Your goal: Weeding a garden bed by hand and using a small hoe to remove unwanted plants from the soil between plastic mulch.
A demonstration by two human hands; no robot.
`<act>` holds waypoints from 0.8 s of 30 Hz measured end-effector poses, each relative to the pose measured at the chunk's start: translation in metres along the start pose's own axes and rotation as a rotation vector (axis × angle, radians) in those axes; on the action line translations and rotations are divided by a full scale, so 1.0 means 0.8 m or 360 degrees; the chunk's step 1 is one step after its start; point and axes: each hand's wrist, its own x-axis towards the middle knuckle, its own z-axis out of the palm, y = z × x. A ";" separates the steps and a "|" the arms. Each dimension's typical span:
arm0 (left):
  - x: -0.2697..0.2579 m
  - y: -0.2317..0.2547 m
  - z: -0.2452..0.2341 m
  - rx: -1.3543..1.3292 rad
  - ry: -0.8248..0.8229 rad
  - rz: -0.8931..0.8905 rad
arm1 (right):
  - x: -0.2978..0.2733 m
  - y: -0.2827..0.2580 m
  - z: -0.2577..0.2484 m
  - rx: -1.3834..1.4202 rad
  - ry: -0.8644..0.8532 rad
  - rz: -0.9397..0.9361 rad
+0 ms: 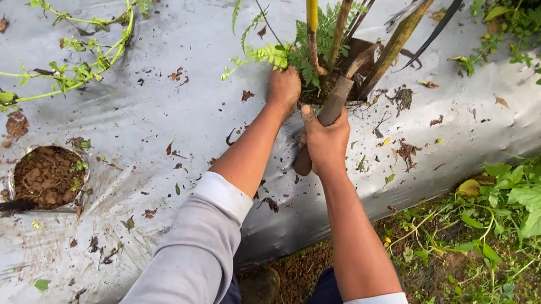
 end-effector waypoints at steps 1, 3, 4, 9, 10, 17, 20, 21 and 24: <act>0.003 0.002 0.004 -0.0011 -0.0023 -0.0009 | -0.010 -0.010 -0.002 0.0025 -0.0054 -0.0010; 0.009 0.004 0.004 -0.0012 -0.0020 -0.0024 | -0.010 -0.015 -0.002 0.0054 -0.0115 -0.0047; 0.011 0.005 0.001 -0.0013 -0.0001 -0.0040 | 0.000 -0.009 0.001 0.0087 -0.0081 0.0018; 0.004 0.005 0.013 -0.0060 -0.0056 -0.0086 | 0.018 -0.026 -0.039 0.0248 -0.0121 0.0174; 0.002 0.006 0.010 -0.0075 -0.0052 -0.0079 | 0.012 -0.025 -0.039 0.0203 -0.0071 0.0192; -0.005 -0.002 0.015 -0.0114 -0.0036 -0.0110 | 0.011 -0.044 -0.046 0.0242 -0.0207 0.0297; 0.007 -0.005 0.013 -0.0142 -0.0099 -0.0148 | 0.018 -0.046 -0.054 0.0217 -0.0235 0.0331; 0.012 -0.010 0.007 -0.0116 -0.0076 -0.0142 | 0.017 -0.054 -0.060 0.0239 -0.0246 0.0307; -0.024 -0.015 -0.036 -0.0075 -0.0113 -0.0152 | 0.000 -0.053 -0.065 0.0117 -0.0258 0.0367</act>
